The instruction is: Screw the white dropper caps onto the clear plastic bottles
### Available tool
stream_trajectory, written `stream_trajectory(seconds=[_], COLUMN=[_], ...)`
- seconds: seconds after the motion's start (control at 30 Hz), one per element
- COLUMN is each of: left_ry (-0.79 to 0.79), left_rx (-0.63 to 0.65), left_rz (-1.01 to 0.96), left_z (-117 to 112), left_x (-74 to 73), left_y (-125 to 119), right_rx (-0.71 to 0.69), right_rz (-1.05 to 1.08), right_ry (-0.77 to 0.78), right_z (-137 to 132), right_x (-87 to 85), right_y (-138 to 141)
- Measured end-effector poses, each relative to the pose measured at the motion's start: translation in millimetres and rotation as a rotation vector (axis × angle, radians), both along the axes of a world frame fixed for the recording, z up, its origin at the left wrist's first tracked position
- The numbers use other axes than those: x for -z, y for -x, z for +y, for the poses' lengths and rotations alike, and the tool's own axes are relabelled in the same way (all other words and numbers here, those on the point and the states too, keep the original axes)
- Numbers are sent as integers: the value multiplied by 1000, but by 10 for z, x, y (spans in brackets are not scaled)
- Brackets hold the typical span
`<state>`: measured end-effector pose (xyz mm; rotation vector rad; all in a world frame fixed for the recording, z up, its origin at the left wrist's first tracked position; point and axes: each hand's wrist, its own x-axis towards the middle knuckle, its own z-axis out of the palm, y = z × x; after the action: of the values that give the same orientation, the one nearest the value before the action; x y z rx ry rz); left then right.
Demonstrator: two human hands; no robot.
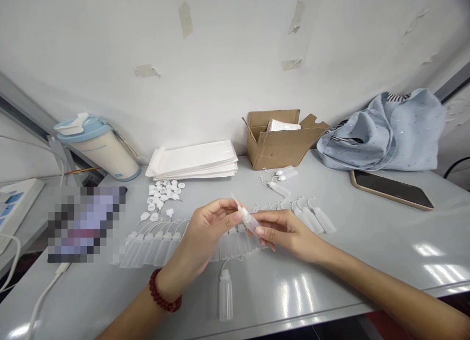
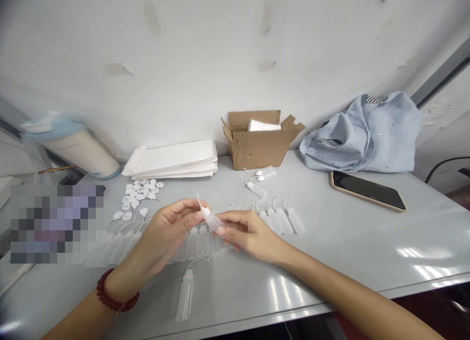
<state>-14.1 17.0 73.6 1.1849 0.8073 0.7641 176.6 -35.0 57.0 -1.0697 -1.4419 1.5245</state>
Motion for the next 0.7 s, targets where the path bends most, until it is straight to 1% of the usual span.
stream_trajectory(seconds=[0.1, 0.2, 0.27, 0.4, 0.6, 0.7], left_ry=[-120, -188, -188, -130, -143, -133], left_rx=[-13, -26, -27, 29, 66, 81], left_rz=[79, 136, 157, 223, 325, 324], left_z=[3, 16, 30, 58, 53, 32], left_x=[-16, -10, 2, 5, -13, 7], left_y=[8, 9, 9, 23, 30, 12], right_rx=[71, 135, 162, 197, 278, 291], right_rz=[44, 78, 73, 30, -125, -112], right_ry=[23, 36, 54, 58, -51, -88], right_z=[6, 27, 38, 37, 38, 51], right_x=[26, 24, 12, -20, -53, -48], right_y=[6, 7, 12, 22, -17, -39])
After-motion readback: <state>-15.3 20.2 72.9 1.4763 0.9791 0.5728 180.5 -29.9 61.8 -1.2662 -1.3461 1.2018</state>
